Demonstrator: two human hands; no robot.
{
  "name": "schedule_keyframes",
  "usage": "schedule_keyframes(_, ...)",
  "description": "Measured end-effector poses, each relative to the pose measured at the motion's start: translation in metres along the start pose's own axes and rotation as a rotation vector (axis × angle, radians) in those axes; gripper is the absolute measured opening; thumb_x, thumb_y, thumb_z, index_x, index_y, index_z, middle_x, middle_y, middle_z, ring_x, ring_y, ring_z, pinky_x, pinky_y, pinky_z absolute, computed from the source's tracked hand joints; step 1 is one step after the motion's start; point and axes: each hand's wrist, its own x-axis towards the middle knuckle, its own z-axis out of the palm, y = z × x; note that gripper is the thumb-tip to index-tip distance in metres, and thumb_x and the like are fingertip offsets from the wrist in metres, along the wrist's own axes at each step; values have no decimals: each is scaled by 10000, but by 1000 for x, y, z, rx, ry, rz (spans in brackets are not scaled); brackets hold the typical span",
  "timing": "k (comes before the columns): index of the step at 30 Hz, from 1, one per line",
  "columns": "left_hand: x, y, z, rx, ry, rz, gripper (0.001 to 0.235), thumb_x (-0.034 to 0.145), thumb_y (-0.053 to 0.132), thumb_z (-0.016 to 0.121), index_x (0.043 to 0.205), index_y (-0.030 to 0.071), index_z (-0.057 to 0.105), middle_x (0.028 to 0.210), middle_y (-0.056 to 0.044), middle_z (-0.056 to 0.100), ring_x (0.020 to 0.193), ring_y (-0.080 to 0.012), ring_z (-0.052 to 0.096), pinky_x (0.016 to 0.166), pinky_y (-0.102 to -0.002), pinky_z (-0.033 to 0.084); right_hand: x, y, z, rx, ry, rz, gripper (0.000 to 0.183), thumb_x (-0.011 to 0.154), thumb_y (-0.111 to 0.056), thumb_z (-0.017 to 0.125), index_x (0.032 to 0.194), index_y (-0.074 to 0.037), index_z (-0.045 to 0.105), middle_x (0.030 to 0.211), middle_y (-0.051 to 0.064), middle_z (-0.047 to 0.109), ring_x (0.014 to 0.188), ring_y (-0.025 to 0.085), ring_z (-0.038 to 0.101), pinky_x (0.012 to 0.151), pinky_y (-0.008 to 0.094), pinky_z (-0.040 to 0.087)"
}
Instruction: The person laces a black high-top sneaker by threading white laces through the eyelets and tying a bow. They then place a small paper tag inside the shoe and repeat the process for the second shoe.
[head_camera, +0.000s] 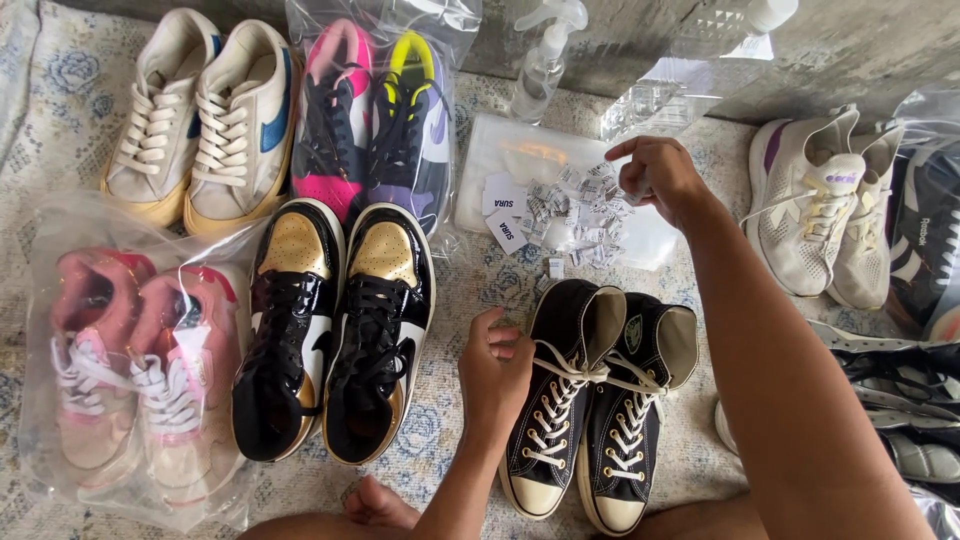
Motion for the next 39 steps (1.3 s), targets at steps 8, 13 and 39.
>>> schedule_keyframes(8,0,0,1,14,-7,-2,586,909,246,584,1446,48,461,1167,-169,672,1074,-281,678,807,-439,618,18,23,-1,-735,49,-163,386,903,-268,825,1025,89,747,896,304,693,406,137,442,395,333,340)
schedule_keyframes(13,4,-5,2,6,8,-17,588,888,247,599,1436,66,483,1142,-149,686,1046,-250,690,786,-420,617,35,39,6,-810,57,-187,365,816,-236,903,988,54,762,726,192,670,535,258,632,550,408,499)
schedule_keyframes(39,179,64,36,1047,-19,1016,416,803,-12,671,1207,87,684,1159,-95,668,1132,-312,595,880,-465,548,-169,65,-76,1043,13,222,241,944,-227,670,781,-118,529,696,-10,406,569,56,401,449,155,242)
